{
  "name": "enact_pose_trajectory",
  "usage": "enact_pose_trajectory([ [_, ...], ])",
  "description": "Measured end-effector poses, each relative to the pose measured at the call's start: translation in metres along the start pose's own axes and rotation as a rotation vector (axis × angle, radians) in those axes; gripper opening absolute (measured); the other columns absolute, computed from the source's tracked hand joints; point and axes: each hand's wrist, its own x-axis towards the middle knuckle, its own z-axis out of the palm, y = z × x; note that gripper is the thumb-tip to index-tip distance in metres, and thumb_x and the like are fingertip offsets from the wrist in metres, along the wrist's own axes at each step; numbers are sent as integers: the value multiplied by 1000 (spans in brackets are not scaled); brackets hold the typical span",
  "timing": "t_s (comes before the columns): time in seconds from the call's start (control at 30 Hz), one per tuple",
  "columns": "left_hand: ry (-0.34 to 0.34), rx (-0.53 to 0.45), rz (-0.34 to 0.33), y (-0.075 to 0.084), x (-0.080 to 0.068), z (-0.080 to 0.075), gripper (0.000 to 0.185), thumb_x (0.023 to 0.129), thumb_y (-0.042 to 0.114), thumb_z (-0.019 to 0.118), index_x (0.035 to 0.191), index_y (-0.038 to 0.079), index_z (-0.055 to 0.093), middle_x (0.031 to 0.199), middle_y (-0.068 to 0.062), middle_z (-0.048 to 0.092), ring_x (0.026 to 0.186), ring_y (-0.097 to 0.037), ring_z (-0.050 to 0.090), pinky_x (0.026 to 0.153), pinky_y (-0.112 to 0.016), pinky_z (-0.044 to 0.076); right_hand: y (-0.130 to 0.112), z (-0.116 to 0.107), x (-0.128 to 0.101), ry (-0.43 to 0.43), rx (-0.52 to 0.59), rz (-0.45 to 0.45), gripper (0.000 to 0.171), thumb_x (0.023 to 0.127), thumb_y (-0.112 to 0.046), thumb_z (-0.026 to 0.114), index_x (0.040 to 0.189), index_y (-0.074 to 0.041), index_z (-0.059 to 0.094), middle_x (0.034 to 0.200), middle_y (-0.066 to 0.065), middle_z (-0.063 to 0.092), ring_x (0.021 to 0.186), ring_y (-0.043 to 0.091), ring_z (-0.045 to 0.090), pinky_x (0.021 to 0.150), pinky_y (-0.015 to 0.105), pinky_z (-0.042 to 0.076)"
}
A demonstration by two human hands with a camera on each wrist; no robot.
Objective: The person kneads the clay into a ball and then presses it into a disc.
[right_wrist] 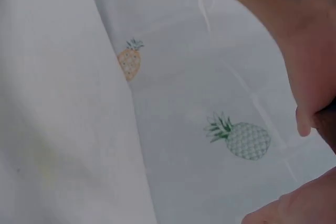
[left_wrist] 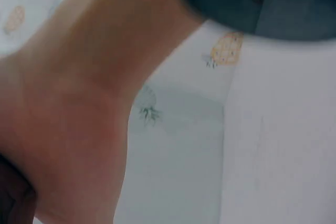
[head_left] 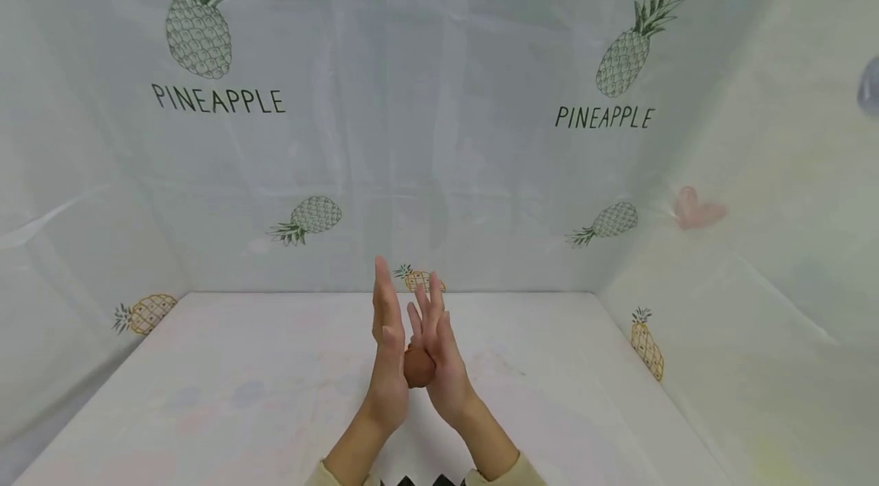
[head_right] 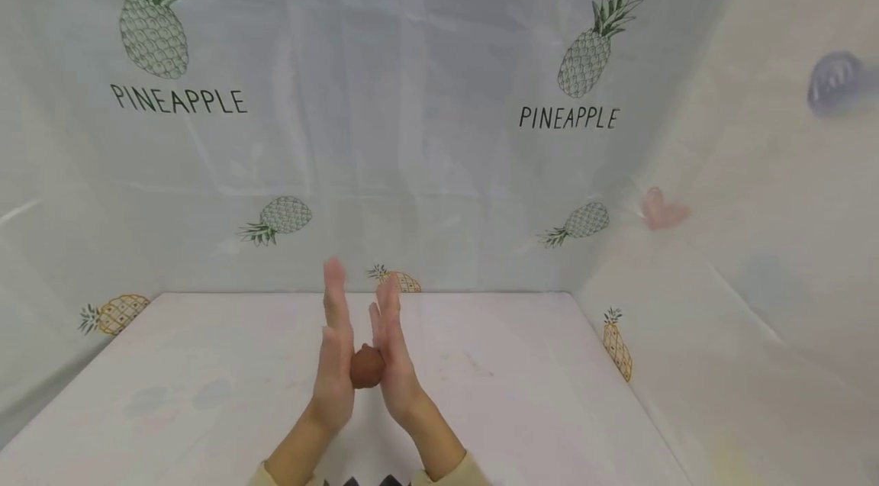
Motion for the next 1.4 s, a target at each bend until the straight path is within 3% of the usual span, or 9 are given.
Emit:
enact_pose_trajectory([
  [0.27, 80, 103, -27, -14, 8, -15, 67, 110, 60, 9, 168, 38, -15, 175, 16, -22, 159, -13, -28, 119, -63, -25, -10, 14, -4, 12, -18, -40, 58, 111, -56, -5, 166, -46, -17, 176, -9, -17, 164, 31, -13, 126, 66, -12],
  [0.8, -125, -20, -93, -24, -11, 19, 58, 111, 50, -2, 166, 40, -19, 173, 17, -27, 159, -10, -27, 117, -63, -30, -27, -16, -3, 128, -184, -180, 59, 106, -58, -14, 164, -49, -17, 174, -23, -20, 159, 7, -26, 120, 63, -26],
  [0.93, -148, -58, -85, -18, -11, 19, 60, 110, 52, -5, 167, 39, -19, 173, 19, -27, 148, -5, 28, 119, -60, -29, -22, -21, -1, 103, -129, -149, 61, 105, -63, -11, 164, -48, -18, 172, -25, -24, 156, 2, -28, 124, 53, -18],
  [1.0, -146, -67, -81, -13, -12, 18, 60, 109, 52, -6, 167, 40, -18, 173, 20, -26, 126, -3, 43, 120, -60, -23, -17, -21, -1, 86, -102, -111, 63, 104, -65, -11, 164, -48, -21, 170, -24, -28, 154, 7, 27, 124, 34, 15],
  [1.03, -138, -60, -79, -11, -12, 17, 60, 109, 53, -6, 167, 40, -17, 173, 20, -25, 125, -3, 43, 121, -59, -22, -14, -21, -1, 78, -84, -89, 63, 104, -66, -12, 163, -47, -22, 170, -24, -30, 148, 6, 31, 117, 27, 23],
  [1.17, -119, -10, -22, -5, -11, 12, 62, 110, 54, -3, 168, 38, -16, 175, 15, -24, 161, -8, 1, 121, -58, -19, -4, -16, -2, 51, -57, -2, 66, 103, -66, -14, 162, -43, -28, 167, -21, -35, 122, 9, 42, 105, 21, 32],
  [1.23, -109, 14, 1, -3, -8, 8, 64, 109, 56, -2, 168, 37, -18, 175, 14, -25, 161, -12, -23, 120, -57, -26, -1, -12, -1, 23, -38, 21, 66, 103, -65, -15, 163, -40, -28, 167, -19, -36, 153, 6, 2, 123, 36, 5],
  [1.33, -85, 29, 1, -3, -1, -2, 68, 107, 65, -1, 167, 38, -20, 173, 17, -28, 158, -13, -30, 118, -55, -32, 0, -4, -1, -10, -69, 50, 66, 103, -65, -16, 163, -40, -28, 174, -6, -28, 121, 15, 45, 113, 37, 23],
  [1.4, -59, 34, -6, -5, 4, -8, 70, 106, 68, 1, 166, 40, -21, 172, 19, -29, 157, -10, -33, 117, -54, -34, -1, 1, -1, -28, -86, 69, 64, 102, -65, -17, 162, -44, -26, 175, -2, -25, 109, 9, 51, 104, 27, 30],
])
